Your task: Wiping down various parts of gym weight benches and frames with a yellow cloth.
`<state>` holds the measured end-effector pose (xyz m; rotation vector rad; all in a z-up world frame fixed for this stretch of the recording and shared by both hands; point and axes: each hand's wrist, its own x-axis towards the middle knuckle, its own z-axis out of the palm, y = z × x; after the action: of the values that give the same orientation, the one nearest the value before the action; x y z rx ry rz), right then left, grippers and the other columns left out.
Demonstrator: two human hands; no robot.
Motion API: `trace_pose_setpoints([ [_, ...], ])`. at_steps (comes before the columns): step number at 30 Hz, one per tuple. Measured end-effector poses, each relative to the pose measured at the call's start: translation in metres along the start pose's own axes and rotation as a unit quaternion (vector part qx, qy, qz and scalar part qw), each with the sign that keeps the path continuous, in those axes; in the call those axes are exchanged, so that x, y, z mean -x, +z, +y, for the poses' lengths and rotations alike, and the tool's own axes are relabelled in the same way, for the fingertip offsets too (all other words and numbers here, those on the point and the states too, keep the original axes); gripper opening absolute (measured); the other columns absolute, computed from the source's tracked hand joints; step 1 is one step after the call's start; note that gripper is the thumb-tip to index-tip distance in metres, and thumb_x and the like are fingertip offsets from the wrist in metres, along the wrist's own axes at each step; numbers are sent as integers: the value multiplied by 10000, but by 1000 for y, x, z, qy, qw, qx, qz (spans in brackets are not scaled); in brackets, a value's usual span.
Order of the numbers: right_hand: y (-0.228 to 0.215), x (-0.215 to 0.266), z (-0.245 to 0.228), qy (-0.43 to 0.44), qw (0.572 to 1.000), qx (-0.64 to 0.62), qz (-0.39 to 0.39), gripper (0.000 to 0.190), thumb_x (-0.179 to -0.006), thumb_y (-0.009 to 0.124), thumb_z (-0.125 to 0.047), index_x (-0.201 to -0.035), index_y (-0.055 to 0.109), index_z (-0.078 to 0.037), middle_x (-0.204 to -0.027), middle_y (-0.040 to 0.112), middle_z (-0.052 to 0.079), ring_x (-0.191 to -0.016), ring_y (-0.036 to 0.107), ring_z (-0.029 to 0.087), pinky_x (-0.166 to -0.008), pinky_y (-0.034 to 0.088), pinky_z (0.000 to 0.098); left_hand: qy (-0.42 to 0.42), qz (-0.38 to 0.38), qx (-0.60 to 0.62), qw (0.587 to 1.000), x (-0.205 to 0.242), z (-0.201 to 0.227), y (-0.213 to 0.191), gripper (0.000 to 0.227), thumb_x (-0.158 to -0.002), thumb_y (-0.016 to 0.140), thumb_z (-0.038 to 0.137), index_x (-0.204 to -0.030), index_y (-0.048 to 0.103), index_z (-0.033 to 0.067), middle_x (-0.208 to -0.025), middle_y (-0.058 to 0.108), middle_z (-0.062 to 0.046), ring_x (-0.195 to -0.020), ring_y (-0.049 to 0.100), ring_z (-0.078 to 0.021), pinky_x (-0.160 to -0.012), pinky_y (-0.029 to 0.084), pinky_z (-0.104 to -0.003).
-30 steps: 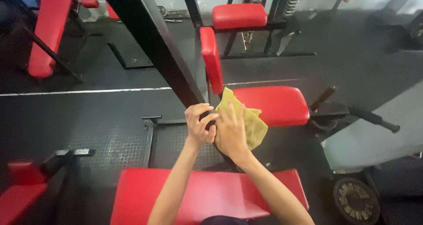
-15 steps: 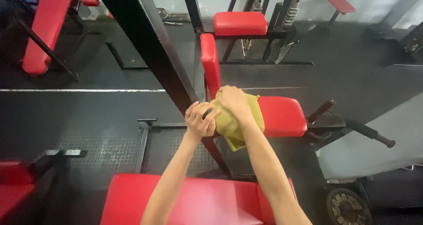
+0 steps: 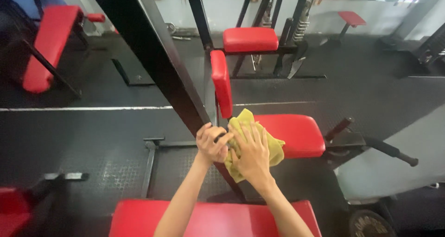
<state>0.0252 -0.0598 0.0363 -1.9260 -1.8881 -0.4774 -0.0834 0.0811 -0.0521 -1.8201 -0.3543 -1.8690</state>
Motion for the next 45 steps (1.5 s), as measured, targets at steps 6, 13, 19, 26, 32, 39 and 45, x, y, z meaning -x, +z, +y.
trace_pose_setpoints([
  [6, 36, -60, 21, -34, 997, 26, -58, 824, -794, 621, -304, -1582, 393, -225, -1352, 648, 54, -1328, 545, 329, -1152, 374, 557, -21, -1, 30, 999, -4, 1, -6, 497, -1001, 325, 460, -969, 777, 256, -952, 680, -4, -856, 649, -165, -1099, 447, -433],
  [13, 74, -101, 38, 0, 972, 36, -234, 374, -801, 524, -529, -1099, 707, -396, -950, 764, 24, -998, 741, 323, -898, 548, 510, -17, -6, 30, 999, -17, 4, -15, 534, -1024, 298, 419, -999, 792, 218, -951, 671, -30, -869, 646, -192, -1097, 445, -436],
  [19, 12, -37, 16, -26, 998, -15, -52, 642, -822, 645, -476, -1432, 539, -306, -1228, 685, 36, -1310, 566, 285, -1149, 393, 529, -20, 7, 20, 1000, -6, 1, -4, 570, -1044, 270, 444, -1034, 796, 223, -934, 668, -32, -846, 645, -194, -1090, 457, -435],
  [26, 84, 12, 91, -134, 952, 267, -59, 459, -877, 664, -145, -1305, 574, -8, -1303, 623, 213, -1324, 528, 416, -1182, 364, 509, -6, 10, 26, 1000, 5, -2, -4, 558, -1053, 268, 431, -1063, 787, 224, -930, 667, -39, -826, 639, -203, -1078, 465, -438],
  [32, -8, -67, 93, 188, 958, -167, 135, 297, -989, 683, -170, -1149, 447, -87, -1263, 526, 195, -1230, 583, 440, -1015, 494, 534, -3, 16, 25, 1000, -8, 2, -7, 516, -1047, 292, 405, -1111, 765, 208, -932, 671, -38, -807, 635, -200, -1076, 465, -445],
  [39, 15, -32, 73, 149, 988, 21, -45, 531, -985, 458, -726, -1249, 688, -327, -1354, 637, 39, -1418, 468, 373, -1084, 233, 808, -13, 2, 37, 999, -2, 2, -8, 468, -1016, 348, 418, -1116, 760, 219, -914, 659, -32, -817, 630, -201, -1090, 440, -447],
  [45, -27, 16, 8, 12, 1000, -11, 8, 732, -820, 662, -655, -1456, 562, -305, -1523, 518, 81, -1474, 338, 465, -1075, 236, 829, -32, 26, 48, 998, -8, 5, -6, 501, -1031, 321, 455, -1059, 770, 236, -939, 693, -28, -810, 647, -196, -1081, 444, -436],
])
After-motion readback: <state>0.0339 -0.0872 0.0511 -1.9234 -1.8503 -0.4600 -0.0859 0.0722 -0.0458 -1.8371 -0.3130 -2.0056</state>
